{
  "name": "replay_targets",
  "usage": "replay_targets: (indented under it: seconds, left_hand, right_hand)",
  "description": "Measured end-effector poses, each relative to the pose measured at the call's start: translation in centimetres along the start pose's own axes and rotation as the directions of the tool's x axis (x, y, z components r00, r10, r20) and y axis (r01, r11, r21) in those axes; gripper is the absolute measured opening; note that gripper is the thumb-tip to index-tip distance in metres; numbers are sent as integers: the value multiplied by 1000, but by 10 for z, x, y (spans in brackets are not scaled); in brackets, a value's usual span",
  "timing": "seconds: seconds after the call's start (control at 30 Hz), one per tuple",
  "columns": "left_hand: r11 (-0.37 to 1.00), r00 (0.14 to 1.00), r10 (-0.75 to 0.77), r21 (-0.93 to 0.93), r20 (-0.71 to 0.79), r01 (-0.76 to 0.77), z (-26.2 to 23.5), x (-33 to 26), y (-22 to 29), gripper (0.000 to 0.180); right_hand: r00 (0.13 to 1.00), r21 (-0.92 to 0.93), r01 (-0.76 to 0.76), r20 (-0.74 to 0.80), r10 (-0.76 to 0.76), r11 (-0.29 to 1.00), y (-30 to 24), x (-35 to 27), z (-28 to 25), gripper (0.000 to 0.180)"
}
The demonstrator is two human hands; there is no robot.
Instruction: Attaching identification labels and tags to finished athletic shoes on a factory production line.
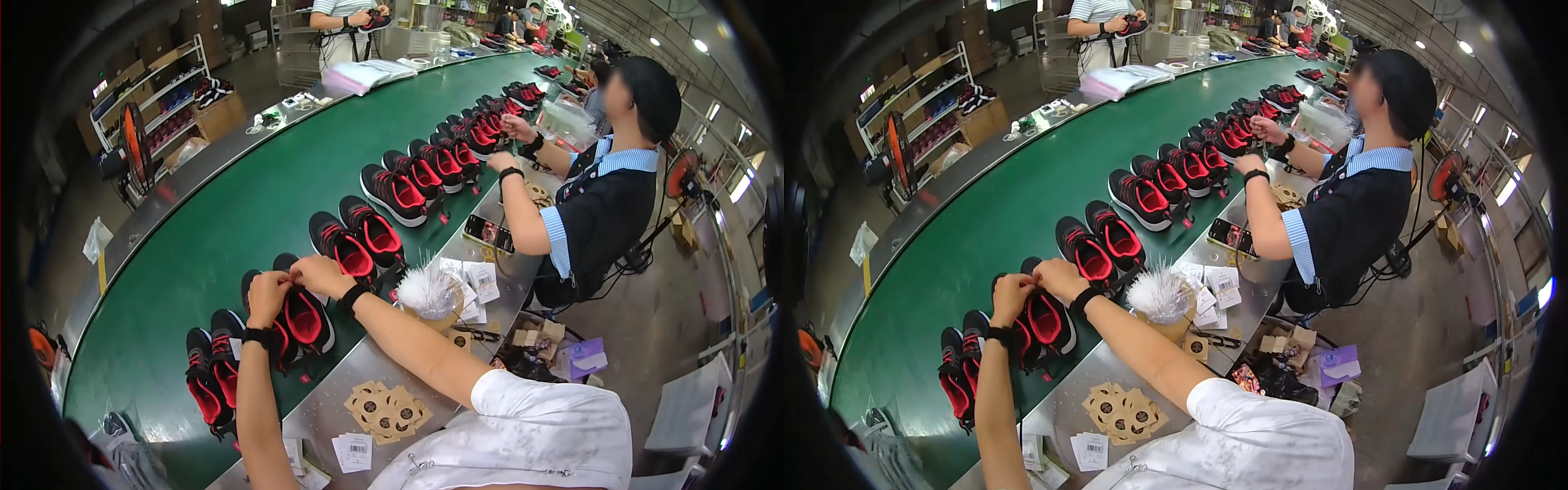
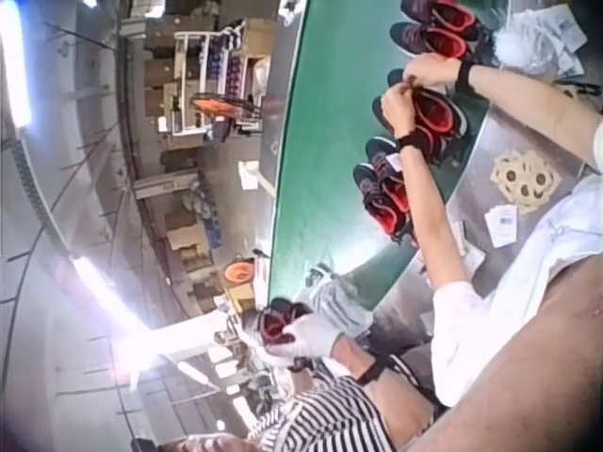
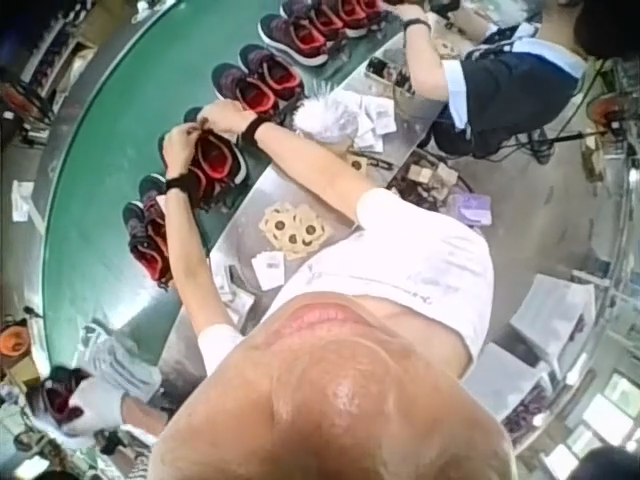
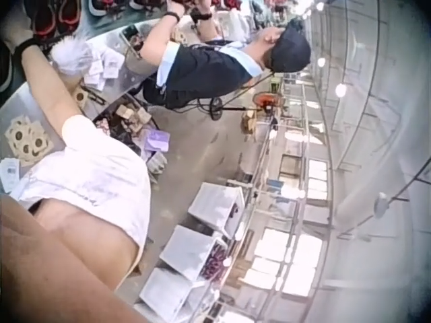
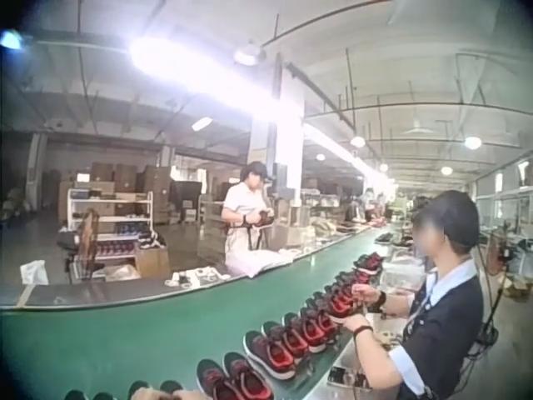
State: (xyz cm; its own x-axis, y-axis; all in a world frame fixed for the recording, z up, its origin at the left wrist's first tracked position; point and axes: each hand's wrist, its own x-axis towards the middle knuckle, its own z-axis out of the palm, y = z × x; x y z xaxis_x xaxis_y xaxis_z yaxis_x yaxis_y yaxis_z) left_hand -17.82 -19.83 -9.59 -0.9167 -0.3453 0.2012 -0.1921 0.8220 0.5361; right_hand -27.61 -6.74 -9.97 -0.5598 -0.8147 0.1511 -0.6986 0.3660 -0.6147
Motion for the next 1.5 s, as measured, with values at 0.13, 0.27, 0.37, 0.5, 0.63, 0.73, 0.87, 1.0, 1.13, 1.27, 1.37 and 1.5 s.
replay_targets:
  seconds: [0.13, 0.27, 0.37, 0.5, 0.63, 0.73, 0.87, 1.0, 1.13, 1.27, 1.37, 1.5]
  left_hand:
    - [999, 999, 35, 39, 15, -35, 0, 8, 4, 11]
    - [978, 973, 194, 101, -125, -182, 2, 2, -3, 6]
    - [991, 980, 130, 56, -153, -123, 6, 6, -9, 9]
    - [352, 903, -361, -863, 231, 361, -16, -7, -14, 17]
    - [122, 902, -360, -946, 239, 299, -18, -14, -1, 19]
    - [213, 917, -358, -941, 174, 262, -12, -16, -4, 20]
    - [297, 911, -389, -918, 137, 264, -10, -20, -3, 22]
    - [406, 956, -248, -880, 155, 248, -12, -19, 3, 30]
    - [427, 958, -235, -868, 164, 253, -22, -22, -2, 37]
    - [383, 947, -253, -878, 199, 287, -27, -26, -8, 43]
    - [342, 942, -254, -890, 220, 300, -31, -27, -14, 44]
    - [378, 934, -234, -860, 270, 344, -37, -27, -14, 46]
  right_hand:
    - [1000, -82, 11, -1, -11, 997, 2, 7, 11, 16]
    - [937, -143, -96, -346, 41, 985, -14, 4, 29, 18]
    - [837, 16, 197, -524, -159, 980, -2, 7, 23, 15]
    - [973, 733, -50, -119, 200, 678, -18, 3, 18, 16]
    - [977, 920, -50, -35, 210, 388, -12, 1, 23, 18]
    - [975, 954, -39, -28, 218, 298, -12, 0, 28, 19]
    - [977, 848, -16, -98, 187, 530, -9, 2, 29, 19]
    - [992, 894, -3, -55, 117, 448, 0, 4, 26, 17]
    - [990, 916, -141, 125, 66, 377, -10, 3, 22, 16]
    - [981, 922, -192, 171, 91, 338, -18, 0, 18, 16]
    - [979, 940, -202, 182, 94, 276, -22, -2, 20, 17]
    - [972, 933, -234, 218, 88, 273, -22, -3, 21, 17]
